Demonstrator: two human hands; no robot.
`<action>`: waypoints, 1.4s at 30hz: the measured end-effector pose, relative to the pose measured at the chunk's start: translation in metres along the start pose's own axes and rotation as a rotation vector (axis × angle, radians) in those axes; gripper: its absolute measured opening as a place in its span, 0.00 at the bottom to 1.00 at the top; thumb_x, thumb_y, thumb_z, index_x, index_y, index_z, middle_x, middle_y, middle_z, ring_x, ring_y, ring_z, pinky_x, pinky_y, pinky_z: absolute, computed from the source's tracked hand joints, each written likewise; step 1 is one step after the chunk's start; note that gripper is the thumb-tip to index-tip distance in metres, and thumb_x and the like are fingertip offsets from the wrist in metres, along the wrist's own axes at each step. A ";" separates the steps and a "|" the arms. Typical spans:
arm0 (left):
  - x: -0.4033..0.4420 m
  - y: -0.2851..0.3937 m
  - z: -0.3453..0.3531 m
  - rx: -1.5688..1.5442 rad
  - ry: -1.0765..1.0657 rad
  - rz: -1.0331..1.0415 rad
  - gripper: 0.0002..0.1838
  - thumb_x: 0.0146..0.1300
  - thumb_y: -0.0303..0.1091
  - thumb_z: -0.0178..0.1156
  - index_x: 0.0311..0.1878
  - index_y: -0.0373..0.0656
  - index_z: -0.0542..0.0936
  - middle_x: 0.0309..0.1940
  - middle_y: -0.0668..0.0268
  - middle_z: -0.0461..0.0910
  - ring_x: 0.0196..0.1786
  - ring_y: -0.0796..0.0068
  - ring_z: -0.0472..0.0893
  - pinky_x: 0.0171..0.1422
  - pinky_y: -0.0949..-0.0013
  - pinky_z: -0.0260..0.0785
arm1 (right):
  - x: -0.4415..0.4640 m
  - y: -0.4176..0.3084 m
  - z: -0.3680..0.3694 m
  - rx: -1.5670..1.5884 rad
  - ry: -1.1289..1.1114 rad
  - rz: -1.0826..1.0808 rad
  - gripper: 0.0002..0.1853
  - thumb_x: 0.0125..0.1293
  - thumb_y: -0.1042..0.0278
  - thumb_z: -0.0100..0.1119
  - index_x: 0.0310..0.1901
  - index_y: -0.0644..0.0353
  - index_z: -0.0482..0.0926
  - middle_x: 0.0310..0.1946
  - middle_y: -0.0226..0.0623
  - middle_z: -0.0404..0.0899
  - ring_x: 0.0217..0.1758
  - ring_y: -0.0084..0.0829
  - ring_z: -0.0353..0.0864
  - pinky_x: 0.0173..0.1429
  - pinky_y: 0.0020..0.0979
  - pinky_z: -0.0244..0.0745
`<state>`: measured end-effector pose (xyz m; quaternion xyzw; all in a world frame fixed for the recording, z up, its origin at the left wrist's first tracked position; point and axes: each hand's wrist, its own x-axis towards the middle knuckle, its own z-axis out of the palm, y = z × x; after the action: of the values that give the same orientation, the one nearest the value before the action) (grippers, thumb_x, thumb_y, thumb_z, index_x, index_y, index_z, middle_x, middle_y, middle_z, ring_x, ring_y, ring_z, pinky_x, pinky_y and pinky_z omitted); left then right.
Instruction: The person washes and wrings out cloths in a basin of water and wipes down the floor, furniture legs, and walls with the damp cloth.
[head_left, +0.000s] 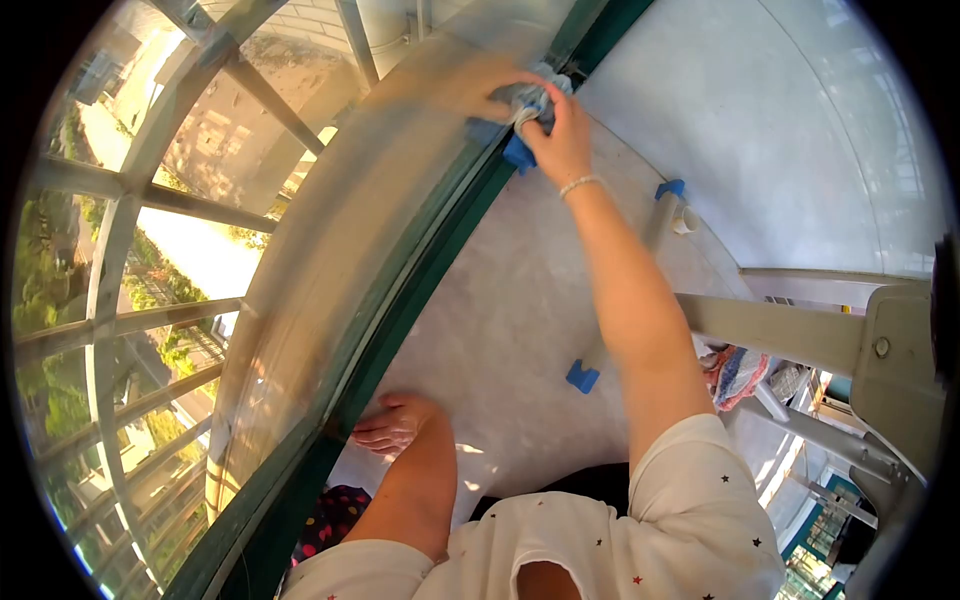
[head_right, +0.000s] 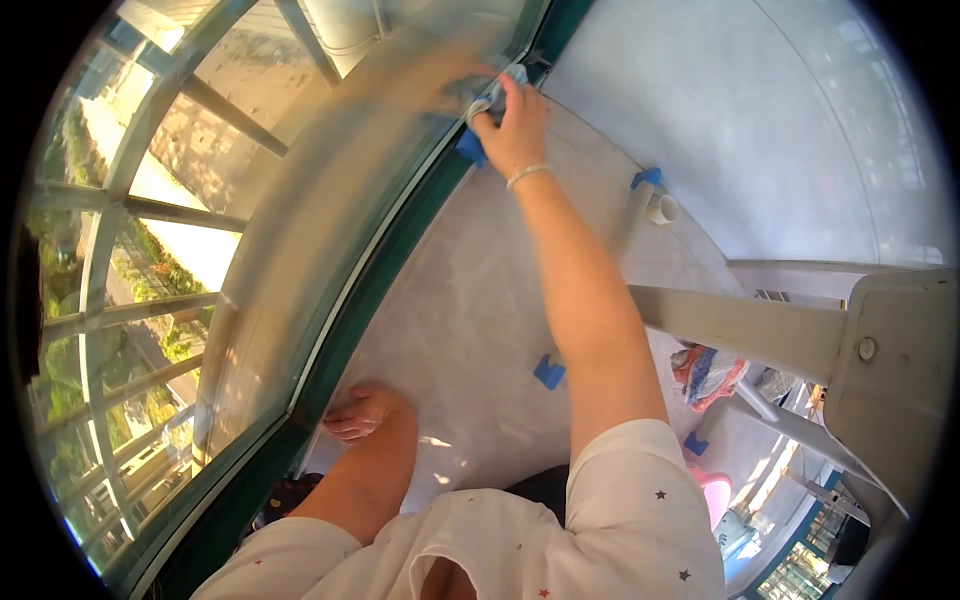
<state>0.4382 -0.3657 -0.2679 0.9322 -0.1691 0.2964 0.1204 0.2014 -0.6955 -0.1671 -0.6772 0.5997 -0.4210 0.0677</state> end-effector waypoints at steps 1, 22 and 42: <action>0.000 0.002 -0.001 -0.004 -0.003 0.000 0.31 0.59 0.42 0.46 0.59 0.26 0.66 0.56 0.45 0.68 0.58 0.48 0.70 0.59 0.48 0.64 | -0.018 -0.025 -0.003 0.079 0.048 -0.037 0.32 0.51 0.56 0.63 0.56 0.61 0.68 0.50 0.49 0.70 0.55 0.50 0.66 0.59 0.49 0.60; 0.007 0.008 -0.014 0.199 0.008 -0.032 0.30 0.59 0.41 0.46 0.58 0.25 0.67 0.55 0.44 0.69 0.57 0.47 0.71 0.58 0.48 0.65 | -0.196 -0.239 0.001 0.081 -0.246 -0.251 0.17 0.37 0.74 0.64 0.29 0.52 0.67 0.20 0.28 0.70 0.29 0.30 0.67 0.40 0.33 0.57; 0.004 -0.002 -0.010 0.318 -0.014 -0.140 0.30 0.59 0.41 0.46 0.59 0.26 0.66 0.56 0.44 0.68 0.58 0.48 0.70 0.60 0.48 0.63 | -0.151 -0.179 -0.008 -0.039 -0.242 -0.195 0.23 0.40 0.65 0.72 0.37 0.55 0.70 0.31 0.37 0.74 0.41 0.41 0.71 0.45 0.41 0.66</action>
<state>0.4369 -0.3614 -0.2582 0.9510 -0.0556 0.3040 -0.0096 0.3423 -0.5126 -0.1293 -0.7793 0.5264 -0.3292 0.0853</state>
